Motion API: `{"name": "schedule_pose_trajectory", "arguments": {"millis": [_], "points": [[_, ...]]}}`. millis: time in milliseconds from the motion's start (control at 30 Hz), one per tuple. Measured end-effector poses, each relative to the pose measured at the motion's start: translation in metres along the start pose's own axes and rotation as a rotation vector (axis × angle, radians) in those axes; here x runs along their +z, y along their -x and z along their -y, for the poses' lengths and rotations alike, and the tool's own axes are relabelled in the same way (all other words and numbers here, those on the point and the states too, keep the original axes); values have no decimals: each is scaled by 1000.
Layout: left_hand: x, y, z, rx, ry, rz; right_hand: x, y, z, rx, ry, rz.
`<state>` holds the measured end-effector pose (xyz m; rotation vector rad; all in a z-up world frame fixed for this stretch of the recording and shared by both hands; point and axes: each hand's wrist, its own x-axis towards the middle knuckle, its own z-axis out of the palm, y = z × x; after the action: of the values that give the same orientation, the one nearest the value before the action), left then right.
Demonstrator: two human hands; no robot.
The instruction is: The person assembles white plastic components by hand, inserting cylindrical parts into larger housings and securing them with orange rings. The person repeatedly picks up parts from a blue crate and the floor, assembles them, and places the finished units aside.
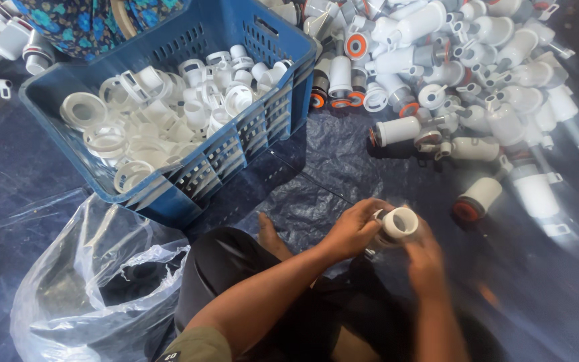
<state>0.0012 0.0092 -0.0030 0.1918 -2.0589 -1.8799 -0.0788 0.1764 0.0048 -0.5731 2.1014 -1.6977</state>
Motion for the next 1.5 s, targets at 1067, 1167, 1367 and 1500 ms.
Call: {"name": "schedule_pose_trajectory", "arguments": {"millis": [1067, 1167, 1367, 1500], "points": [[-14, -9, -30, -294, -174, 35, -20, -7, 17, 77, 355, 163], [-8, -4, -18, -285, -64, 16, -18, -9, 13, 58, 344, 101], [5, 3, 15, -105, 138, 89, -4, -8, 9, 388, 2, -97], [5, 3, 23, -87, 230, 222, -3, -3, 11, 487, 24, -103]]}}
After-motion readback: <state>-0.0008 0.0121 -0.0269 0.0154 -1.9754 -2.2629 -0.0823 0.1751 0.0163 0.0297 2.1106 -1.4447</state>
